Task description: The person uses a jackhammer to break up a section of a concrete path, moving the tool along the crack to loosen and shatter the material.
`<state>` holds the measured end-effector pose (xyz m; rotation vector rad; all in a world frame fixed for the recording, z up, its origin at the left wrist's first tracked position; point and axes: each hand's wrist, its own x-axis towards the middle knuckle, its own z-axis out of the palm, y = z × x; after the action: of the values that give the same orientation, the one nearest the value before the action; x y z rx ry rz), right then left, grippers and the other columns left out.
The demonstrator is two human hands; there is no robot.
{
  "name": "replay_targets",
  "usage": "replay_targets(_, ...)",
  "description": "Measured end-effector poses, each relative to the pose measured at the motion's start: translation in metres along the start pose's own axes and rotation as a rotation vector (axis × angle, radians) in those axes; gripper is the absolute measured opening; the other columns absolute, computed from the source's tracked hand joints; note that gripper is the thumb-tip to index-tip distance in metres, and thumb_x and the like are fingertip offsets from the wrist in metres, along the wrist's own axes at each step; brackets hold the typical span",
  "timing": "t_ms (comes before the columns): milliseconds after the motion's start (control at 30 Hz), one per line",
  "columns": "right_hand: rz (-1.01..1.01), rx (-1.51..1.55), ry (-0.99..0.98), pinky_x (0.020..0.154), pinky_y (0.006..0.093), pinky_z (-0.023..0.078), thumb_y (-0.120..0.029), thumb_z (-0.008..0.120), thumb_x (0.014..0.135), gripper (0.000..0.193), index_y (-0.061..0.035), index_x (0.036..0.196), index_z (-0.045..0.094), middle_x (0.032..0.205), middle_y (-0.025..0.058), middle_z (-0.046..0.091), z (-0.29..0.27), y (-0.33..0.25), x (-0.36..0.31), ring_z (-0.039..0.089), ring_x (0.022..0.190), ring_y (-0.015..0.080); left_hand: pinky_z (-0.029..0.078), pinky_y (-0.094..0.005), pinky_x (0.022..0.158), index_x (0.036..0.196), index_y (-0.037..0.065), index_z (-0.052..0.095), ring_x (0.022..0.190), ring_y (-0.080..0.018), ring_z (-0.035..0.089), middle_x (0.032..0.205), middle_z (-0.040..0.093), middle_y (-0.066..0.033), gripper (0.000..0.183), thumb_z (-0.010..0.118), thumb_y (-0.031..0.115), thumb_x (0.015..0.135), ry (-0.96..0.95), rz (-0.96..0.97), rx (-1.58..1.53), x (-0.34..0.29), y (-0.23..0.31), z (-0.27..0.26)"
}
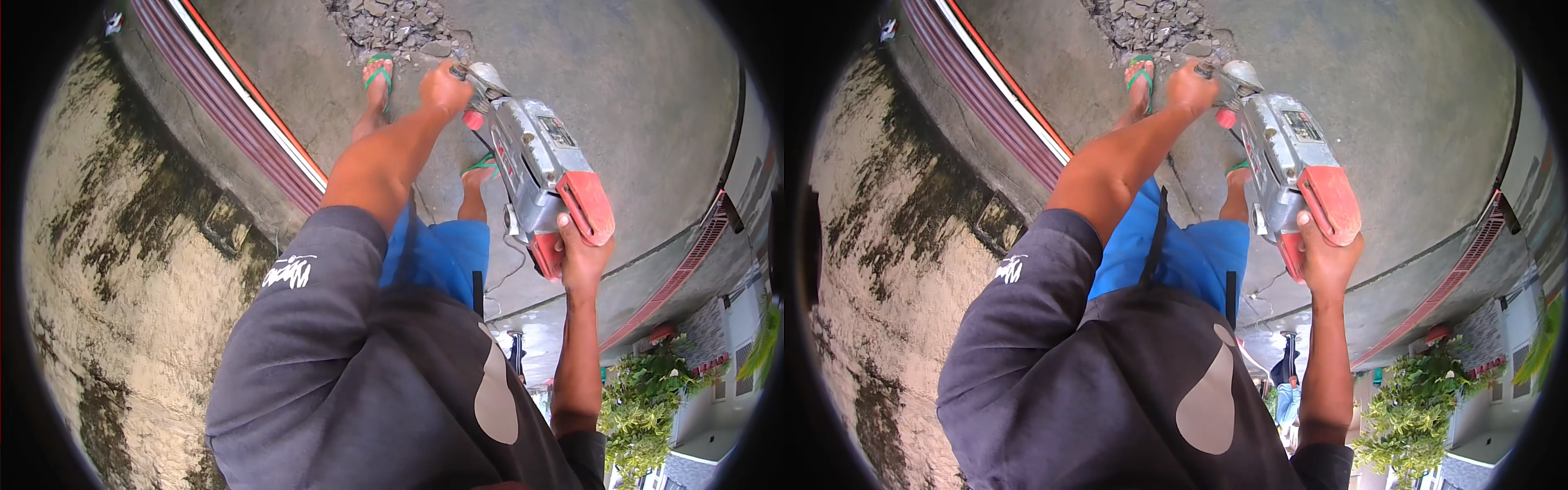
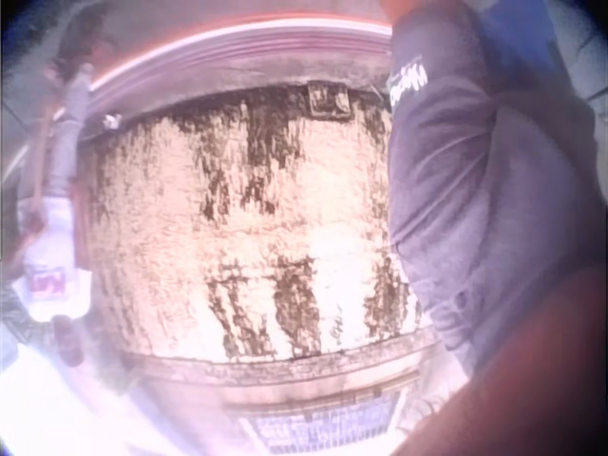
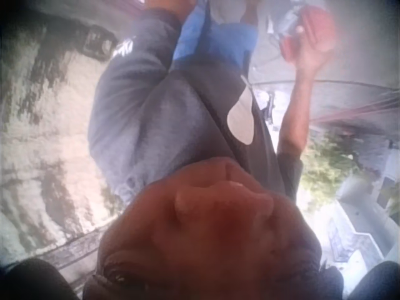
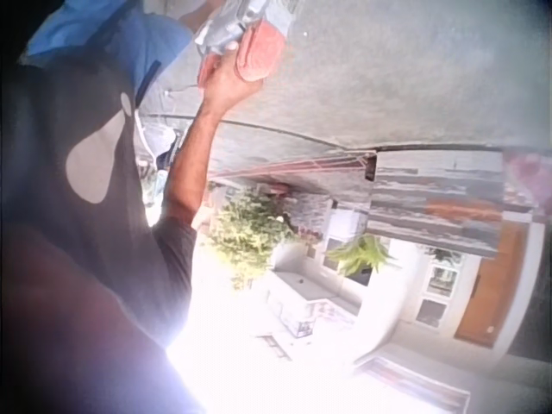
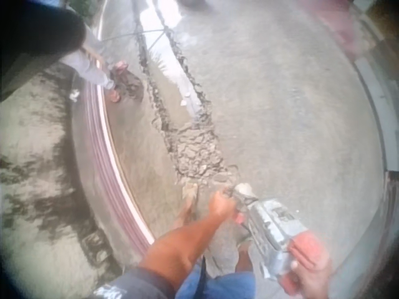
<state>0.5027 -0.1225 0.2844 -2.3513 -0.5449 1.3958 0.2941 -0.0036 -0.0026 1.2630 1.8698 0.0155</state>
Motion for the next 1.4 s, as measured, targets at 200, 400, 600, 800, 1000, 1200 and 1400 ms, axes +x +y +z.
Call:
replay_targets(200,-0.142,-0.002,-0.002,0.053,0.0254,0.047,-0.013,0.078,0.089,0.025,0.0009,0.105,0.066,0.079,0.0032,0.065,0.003,0.026,0.003,0.056,0.057,0.0088,0.056,-0.05,0.088,0.111,0.008,0.069,0.094,-0.0428,0.071,0.095,0.074,-0.0233,0.042,0.075,0.029,0.076,0.01,-0.016,-0.007,-0.003,-0.01,0.011)
replay_targets(400,-0.102,0.031,0.008,0.052,0.0255,0.047,-0.011,0.075,0.09,0.02,0.001,0.102,0.065,0.077,0.0031,0.064,0.005,0.058,0.009,0.057,0.057,0.0087,0.056,-0.0501,0.086,0.11,0.008,0.068,0.094,-0.0429,0.071,0.095,0.074,-0.0233,0.04,0.076,0.03,0.077,-0.039,0.014,0.046,-0.002,-0.019,0.031)
replay_targets(600,-0.068,0.011,-0.032,0.059,0.0269,0.051,-0.011,0.078,0.086,0.027,0.004,0.106,0.069,0.088,0.0055,0.069,-0.003,0.09,0.025,0.06,0.066,0.009,0.056,-0.0502,0.086,0.104,0.007,0.068,0.094,-0.0435,0.071,0.095,0.074,-0.0238,0.037,0.077,0.031,0.076,0.002,-0.051,-0.007,-0.007,-0.024,0.045)
replay_targets(800,-0.112,0.031,-0.013,0.059,0.0275,0.05,-0.01,0.079,0.086,0.024,0.0027,0.103,0.069,0.085,0.0041,0.068,-0.001,0.111,0.04,0.059,0.065,0.0084,0.056,-0.0517,0.085,0.101,0.006,0.068,0.093,-0.0442,0.07,0.094,0.073,-0.0247,0.035,0.076,0.028,0.075,0.018,-0.006,0.0,-0.003,-0.043,0.063)
replay_targets(1000,-0.027,0.219,0.083,0.056,0.0256,0.047,-0.008,0.078,0.086,0.024,0.0006,0.107,0.069,0.084,0.0025,0.067,0.026,0.143,0.025,0.057,0.062,0.0066,0.057,-0.0513,0.083,0.102,0.007,0.071,0.091,-0.0443,0.071,0.091,0.073,-0.0245,0.034,0.072,0.026,0.074,-0.03,0.092,0.105,0.014,-0.034,0.059)
replay_targets(1200,-0.256,0.137,0.061,0.067,0.03,0.052,-0.007,0.078,0.084,0.028,0.0023,0.108,0.067,0.093,0.0062,0.069,0.121,0.214,0.054,0.063,0.073,0.0146,0.057,-0.0526,0.079,0.105,0.011,0.069,0.09,-0.0436,0.071,0.09,0.072,-0.0252,0.036,0.075,0.034,0.079,-0.071,0.148,0.193,0.068,-0.112,0.061)
replay_targets(1400,-0.159,0.131,0.2,0.085,0.0383,0.055,-0.008,0.082,0.079,0.036,0.0069,0.109,0.069,0.104,0.0144,0.074,0.143,0.228,0.042,0.07,0.094,0.023,0.056,-0.0488,0.077,0.094,0.008,0.065,0.087,-0.0445,0.069,0.088,0.071,-0.0241,0.028,0.073,0.027,0.075,-0.132,0.158,0.083,0.068,-0.143,0.071)
